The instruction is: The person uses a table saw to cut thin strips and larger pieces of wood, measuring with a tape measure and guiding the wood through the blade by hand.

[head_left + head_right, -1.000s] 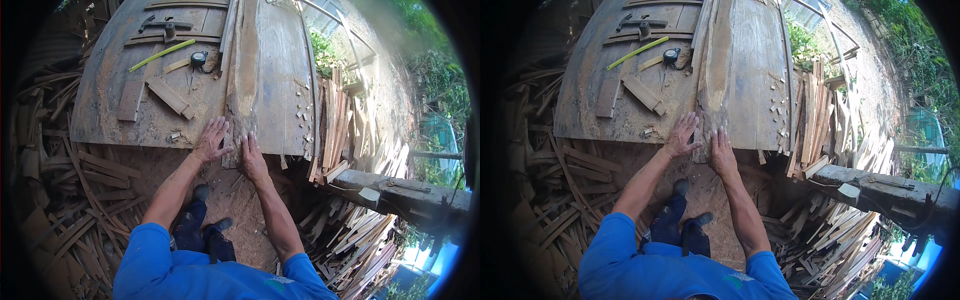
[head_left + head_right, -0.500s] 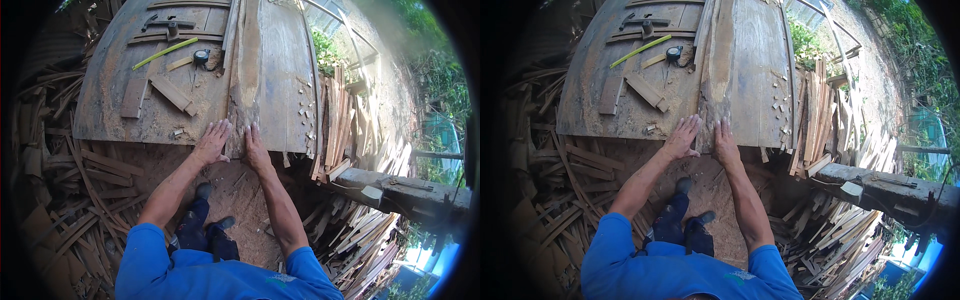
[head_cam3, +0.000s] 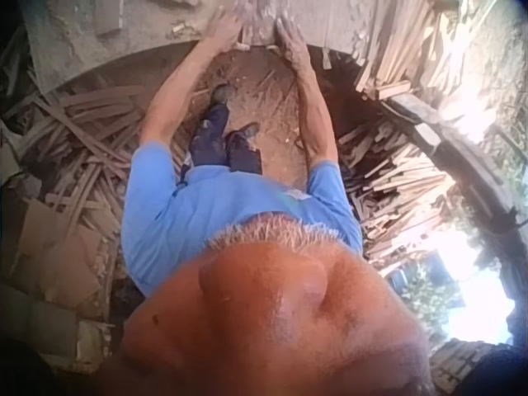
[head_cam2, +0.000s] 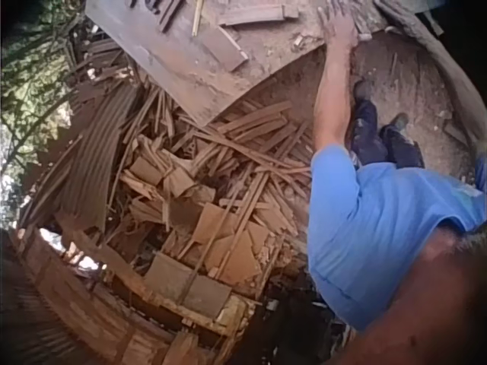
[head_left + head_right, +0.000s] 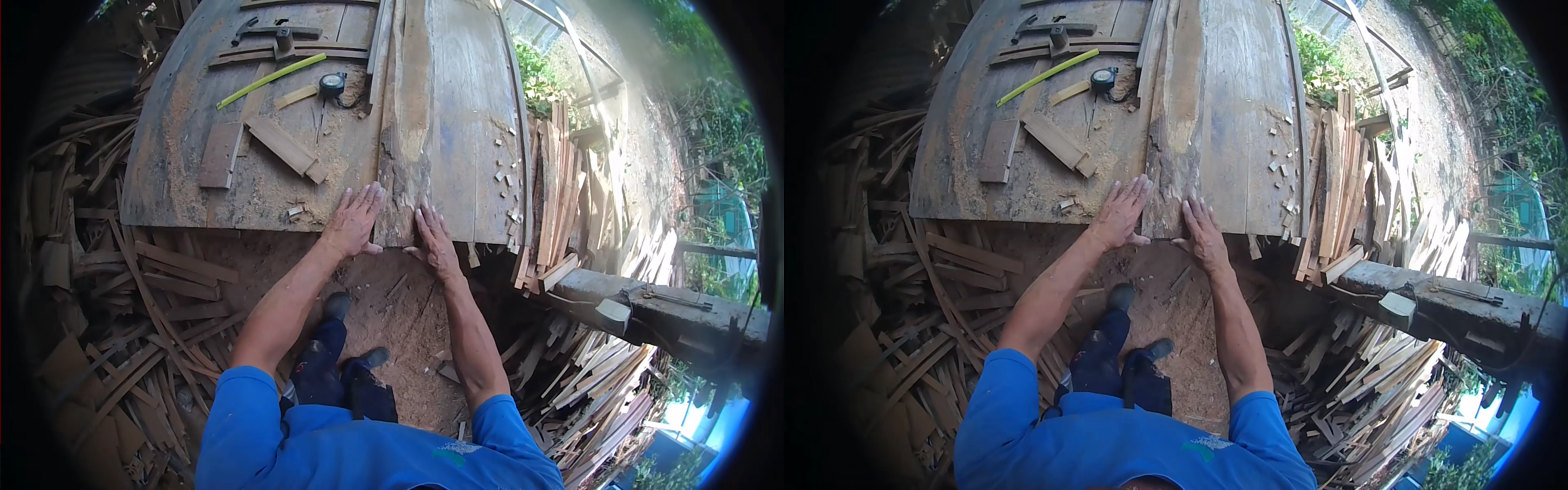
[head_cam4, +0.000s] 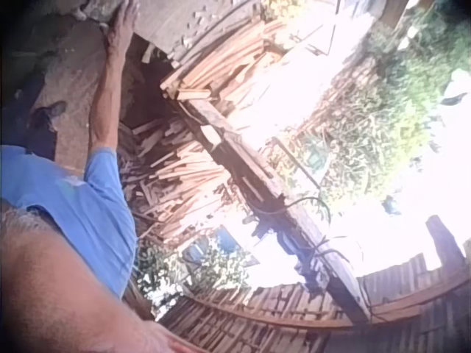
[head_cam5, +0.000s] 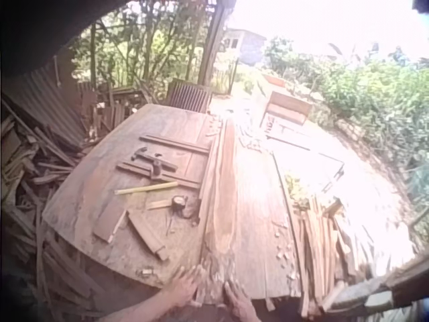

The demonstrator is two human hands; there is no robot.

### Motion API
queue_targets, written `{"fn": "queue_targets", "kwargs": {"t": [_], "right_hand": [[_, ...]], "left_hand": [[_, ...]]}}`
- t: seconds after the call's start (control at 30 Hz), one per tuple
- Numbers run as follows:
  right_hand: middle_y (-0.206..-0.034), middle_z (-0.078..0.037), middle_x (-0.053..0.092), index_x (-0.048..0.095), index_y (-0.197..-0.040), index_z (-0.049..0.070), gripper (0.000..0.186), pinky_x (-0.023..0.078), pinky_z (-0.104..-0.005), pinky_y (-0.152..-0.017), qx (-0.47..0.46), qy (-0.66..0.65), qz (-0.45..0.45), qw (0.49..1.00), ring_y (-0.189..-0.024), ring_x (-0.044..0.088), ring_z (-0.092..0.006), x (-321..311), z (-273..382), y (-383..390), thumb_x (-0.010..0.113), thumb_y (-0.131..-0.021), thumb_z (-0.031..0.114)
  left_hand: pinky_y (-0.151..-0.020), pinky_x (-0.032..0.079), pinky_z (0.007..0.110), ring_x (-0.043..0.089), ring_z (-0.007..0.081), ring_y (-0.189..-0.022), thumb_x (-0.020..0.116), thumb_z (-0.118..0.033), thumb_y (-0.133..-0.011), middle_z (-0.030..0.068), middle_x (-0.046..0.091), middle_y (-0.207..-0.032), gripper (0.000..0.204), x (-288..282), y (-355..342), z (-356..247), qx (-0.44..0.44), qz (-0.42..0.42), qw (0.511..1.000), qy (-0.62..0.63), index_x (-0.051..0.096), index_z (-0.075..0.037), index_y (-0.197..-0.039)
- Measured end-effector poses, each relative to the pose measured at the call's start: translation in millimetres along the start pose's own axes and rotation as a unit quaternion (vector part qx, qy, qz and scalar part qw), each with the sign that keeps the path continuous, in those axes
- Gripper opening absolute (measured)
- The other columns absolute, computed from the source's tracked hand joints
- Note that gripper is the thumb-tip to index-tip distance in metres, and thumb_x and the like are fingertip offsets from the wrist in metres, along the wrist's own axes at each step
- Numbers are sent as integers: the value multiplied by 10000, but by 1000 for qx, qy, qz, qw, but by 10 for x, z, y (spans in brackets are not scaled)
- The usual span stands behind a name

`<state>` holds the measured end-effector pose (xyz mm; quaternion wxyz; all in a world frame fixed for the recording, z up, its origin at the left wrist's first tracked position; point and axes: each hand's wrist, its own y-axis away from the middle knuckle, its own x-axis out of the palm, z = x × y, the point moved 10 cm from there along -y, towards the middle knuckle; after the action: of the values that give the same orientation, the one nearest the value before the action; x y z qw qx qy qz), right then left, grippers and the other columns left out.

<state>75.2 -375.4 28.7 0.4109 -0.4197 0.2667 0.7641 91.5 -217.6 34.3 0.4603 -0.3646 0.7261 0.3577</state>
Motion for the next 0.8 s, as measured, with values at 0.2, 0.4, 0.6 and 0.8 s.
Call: {"fn": "queue_targets", "kwargs": {"t": [0.2,0.4,0.6,0.8], "right_hand": [[-1622,-147,237,232,-1566,97,938,184,-457,-1226,20,35,29,999,-1501,216,-341,20,-130,-81,714,-825,412],[-1622,-158,232,226,-1567,94,914,185,-463,-1224,20,31,23,999,-1506,200,-343,12,-116,-115,703,-848,395],[-1625,-163,224,231,-1566,92,899,178,-466,-1224,15,32,18,999,-1509,193,-344,-1,-147,-177,693,-857,393],[-1628,-158,219,232,-1570,115,896,179,-473,-1222,10,13,6,1000,-1507,196,-352,3,-201,-242,693,-856,395]], "left_hand": [[-1218,180,513,190,306,-1513,785,-611,-671,196,164,-1633,1262,-32,-85,21,-4,15,1000,-3,148,36,-1549],[-1214,204,500,194,328,-1509,762,-642,-675,218,173,-1623,1277,-34,-133,39,-6,37,998,-41,142,65,-1540],[-1209,230,485,226,330,-1499,817,-571,-653,217,191,-1619,1268,-67,-182,73,-6,13,1000,-15,160,57,-1537],[-1206,247,481,245,338,-1491,859,-501,-636,225,203,-1613,1254,-72,-250,127,-4,-1,1000,11,179,56,-1531]]}}
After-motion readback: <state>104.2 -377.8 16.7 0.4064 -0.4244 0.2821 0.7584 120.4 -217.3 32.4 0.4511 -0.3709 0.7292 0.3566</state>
